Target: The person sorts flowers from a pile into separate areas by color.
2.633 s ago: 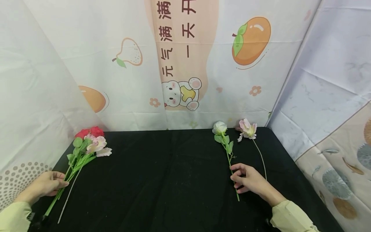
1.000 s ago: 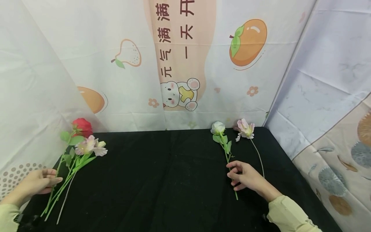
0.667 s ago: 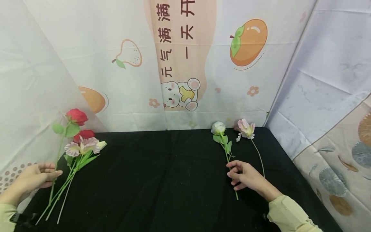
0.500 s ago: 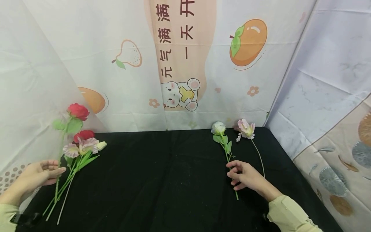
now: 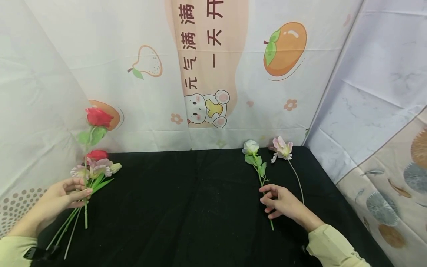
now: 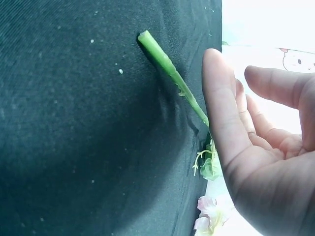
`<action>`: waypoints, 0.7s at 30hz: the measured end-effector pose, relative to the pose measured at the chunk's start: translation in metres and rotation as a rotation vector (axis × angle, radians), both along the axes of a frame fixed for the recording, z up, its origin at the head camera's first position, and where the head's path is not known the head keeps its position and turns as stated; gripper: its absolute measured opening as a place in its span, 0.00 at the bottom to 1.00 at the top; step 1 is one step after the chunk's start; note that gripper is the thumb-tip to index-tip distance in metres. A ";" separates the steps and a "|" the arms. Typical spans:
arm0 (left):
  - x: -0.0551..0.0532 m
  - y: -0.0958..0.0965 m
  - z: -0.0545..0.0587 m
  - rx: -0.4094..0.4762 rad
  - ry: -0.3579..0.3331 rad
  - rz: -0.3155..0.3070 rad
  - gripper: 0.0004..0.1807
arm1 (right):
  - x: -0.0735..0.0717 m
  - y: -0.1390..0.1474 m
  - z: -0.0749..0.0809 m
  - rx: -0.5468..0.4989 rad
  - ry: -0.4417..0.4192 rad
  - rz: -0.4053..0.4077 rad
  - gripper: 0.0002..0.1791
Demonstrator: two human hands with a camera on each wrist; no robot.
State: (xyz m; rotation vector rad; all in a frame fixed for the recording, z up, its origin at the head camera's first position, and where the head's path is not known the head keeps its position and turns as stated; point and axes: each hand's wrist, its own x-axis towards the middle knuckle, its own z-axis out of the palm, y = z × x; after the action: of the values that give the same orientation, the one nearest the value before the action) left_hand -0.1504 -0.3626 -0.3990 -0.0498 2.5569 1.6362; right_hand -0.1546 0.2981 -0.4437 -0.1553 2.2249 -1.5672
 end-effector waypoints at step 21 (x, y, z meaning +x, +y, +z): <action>-0.014 0.051 -0.004 0.228 0.030 -0.128 0.16 | -0.002 -0.011 0.003 -0.027 0.022 0.032 0.29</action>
State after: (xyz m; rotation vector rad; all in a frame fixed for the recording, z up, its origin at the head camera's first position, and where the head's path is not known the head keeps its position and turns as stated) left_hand -0.1640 -0.3112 -0.4034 0.1537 2.3215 1.8774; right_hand -0.1562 0.2874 -0.4408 -0.2163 2.2077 -1.5863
